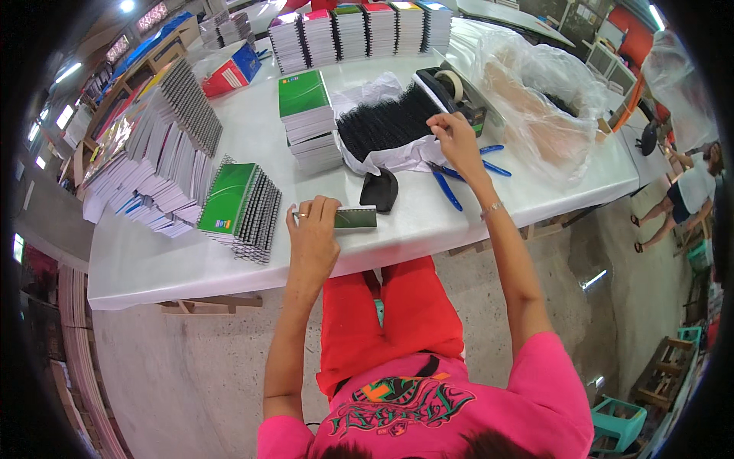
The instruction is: The person finishes spiral-bound notebooks by inserting a wire coil, trimming it with blue pliers, and tucking the ends by hand before placing them on a stack.
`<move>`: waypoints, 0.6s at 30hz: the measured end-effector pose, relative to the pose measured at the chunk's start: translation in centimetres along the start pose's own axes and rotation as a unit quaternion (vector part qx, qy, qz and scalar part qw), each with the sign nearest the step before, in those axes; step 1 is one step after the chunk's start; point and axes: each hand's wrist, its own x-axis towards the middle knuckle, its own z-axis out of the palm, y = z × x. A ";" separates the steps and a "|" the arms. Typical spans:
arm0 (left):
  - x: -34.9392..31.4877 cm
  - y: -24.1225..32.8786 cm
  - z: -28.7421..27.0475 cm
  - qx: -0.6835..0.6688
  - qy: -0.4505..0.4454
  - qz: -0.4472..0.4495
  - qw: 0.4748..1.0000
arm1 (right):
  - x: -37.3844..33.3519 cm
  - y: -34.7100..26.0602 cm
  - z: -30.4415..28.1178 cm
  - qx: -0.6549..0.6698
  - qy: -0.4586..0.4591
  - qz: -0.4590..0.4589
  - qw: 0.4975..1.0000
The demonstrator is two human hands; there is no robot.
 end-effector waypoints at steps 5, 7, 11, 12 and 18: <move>0.0 2.0 0.8 -0.038 0.021 -0.017 0.999 | 4.4 2.7 5.5 -0.116 -0.104 -0.022 0.988; -0.1 2.9 1.0 -0.029 0.059 -0.029 0.997 | 4.9 2.8 8.4 -0.131 -0.126 -0.031 0.983; 0.0 3.9 2.2 -0.023 0.130 -0.061 0.989 | 5.3 1.6 12.1 -0.237 -0.147 -0.059 0.958; 0.0 4.0 2.4 -0.025 0.141 -0.079 0.987 | 5.7 1.1 12.8 -0.245 -0.171 -0.055 0.953; 0.5 4.6 3.8 -0.048 0.140 -0.130 0.980 | 8.2 3.5 13.5 -0.168 -0.246 0.057 0.953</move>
